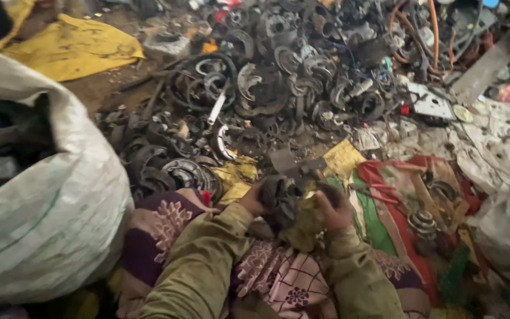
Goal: The person sits on the floor and repeatedly strikes a metal part with a hammer to break it apart. They handle the pieces by hand, separating them and placing them into a nearby bag.
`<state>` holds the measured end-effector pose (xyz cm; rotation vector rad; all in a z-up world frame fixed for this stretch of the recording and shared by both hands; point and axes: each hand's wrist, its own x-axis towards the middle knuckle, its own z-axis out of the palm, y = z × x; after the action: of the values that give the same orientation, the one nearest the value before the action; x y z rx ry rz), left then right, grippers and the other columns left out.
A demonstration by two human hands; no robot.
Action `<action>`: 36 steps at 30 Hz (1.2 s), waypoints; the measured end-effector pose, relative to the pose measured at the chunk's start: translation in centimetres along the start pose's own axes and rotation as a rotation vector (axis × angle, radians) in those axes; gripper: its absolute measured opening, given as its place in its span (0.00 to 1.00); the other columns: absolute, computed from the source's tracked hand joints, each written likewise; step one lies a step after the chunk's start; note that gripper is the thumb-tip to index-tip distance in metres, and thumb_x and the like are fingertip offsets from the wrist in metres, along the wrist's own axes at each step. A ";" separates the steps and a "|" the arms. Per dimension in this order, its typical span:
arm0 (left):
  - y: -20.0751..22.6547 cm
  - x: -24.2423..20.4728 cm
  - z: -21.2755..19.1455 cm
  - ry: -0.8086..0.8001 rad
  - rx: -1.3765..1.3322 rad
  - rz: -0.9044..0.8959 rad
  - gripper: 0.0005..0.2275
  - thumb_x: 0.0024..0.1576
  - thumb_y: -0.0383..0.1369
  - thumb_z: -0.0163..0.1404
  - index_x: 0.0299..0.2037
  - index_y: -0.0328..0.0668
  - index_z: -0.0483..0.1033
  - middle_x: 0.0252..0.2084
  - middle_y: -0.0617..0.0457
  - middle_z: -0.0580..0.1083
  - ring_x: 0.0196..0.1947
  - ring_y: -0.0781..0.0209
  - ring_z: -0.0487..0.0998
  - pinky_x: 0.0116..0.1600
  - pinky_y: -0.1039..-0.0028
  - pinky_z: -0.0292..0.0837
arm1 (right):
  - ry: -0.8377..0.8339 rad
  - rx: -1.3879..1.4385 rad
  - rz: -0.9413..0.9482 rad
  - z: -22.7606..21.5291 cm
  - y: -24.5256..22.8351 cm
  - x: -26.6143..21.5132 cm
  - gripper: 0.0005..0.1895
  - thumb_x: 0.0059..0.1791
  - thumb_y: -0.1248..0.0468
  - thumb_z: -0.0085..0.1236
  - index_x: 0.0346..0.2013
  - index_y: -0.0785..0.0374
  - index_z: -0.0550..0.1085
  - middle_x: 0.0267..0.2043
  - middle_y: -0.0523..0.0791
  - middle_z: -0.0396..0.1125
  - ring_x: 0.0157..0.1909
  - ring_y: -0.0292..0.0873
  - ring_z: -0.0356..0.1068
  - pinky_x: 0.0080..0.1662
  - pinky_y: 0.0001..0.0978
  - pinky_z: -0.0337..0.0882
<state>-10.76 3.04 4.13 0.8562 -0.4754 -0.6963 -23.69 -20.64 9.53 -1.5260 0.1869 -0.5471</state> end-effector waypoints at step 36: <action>5.9 -0.8 6.9 0.157 1.336 0.027 0.25 0.53 0.52 0.58 0.48 0.38 0.80 0.41 0.41 0.80 0.41 0.44 0.82 0.49 0.59 0.77 | -0.028 0.412 0.427 2.1 -2.9 1.0 0.10 0.54 0.63 0.58 0.47 0.63 0.75 0.42 0.44 0.72 0.41 0.43 0.74 0.41 0.40 0.75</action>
<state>-13.58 2.77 12.76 2.1256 -0.8107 -0.1966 -22.47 -19.10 12.67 -1.0510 0.3463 -0.2042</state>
